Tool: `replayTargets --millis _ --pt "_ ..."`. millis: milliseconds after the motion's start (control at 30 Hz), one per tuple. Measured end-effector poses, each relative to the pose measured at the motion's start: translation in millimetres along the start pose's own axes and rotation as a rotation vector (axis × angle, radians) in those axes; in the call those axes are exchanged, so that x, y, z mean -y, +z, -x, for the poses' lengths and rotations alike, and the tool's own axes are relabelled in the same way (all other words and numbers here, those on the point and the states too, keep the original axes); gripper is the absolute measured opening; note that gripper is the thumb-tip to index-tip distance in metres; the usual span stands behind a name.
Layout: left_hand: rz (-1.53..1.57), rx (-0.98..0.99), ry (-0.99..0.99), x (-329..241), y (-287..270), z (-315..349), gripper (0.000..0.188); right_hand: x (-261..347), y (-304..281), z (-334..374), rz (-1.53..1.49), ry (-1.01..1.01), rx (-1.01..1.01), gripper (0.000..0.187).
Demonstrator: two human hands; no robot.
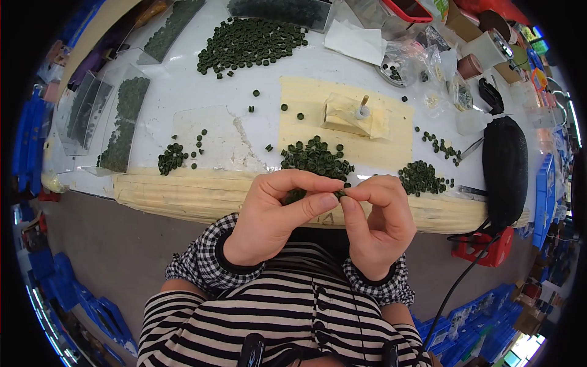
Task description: Inspecting and sorting small green plastic parts on a factory workbench.
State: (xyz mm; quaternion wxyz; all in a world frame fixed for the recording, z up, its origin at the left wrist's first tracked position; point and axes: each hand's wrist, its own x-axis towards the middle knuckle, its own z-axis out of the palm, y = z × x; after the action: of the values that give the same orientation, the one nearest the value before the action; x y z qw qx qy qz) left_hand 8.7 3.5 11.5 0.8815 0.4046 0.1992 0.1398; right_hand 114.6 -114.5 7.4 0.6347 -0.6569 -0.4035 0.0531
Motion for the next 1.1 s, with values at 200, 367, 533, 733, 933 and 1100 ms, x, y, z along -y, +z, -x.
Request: replayTargets --millis 200,367,533,733,933,1100 --pt "-0.191 0.004 0.173 4 -5 -2 0.020 2 0 0 0.002 0.010 0.004 0.016" --pt "-0.303 0.019 0.375 12 -8 -6 0.019 1 1 1 -0.059 0.076 0.000 0.015" --pt "-0.294 -0.027 0.311 10 -6 -2 0.021 2 2 4 -0.140 0.167 0.000 0.012" --pt "-0.398 -0.036 0.349 7 -8 -3 0.022 4 1 6 -0.118 0.159 0.021 0.015" --pt "-0.557 -0.057 0.439 5 -9 -6 0.022 5 1 3 0.137 -0.013 0.060 0.018" --pt "-0.518 -0.030 0.314 -4 -7 -7 0.021 2 -1 2 0.086 0.010 0.056 0.019"
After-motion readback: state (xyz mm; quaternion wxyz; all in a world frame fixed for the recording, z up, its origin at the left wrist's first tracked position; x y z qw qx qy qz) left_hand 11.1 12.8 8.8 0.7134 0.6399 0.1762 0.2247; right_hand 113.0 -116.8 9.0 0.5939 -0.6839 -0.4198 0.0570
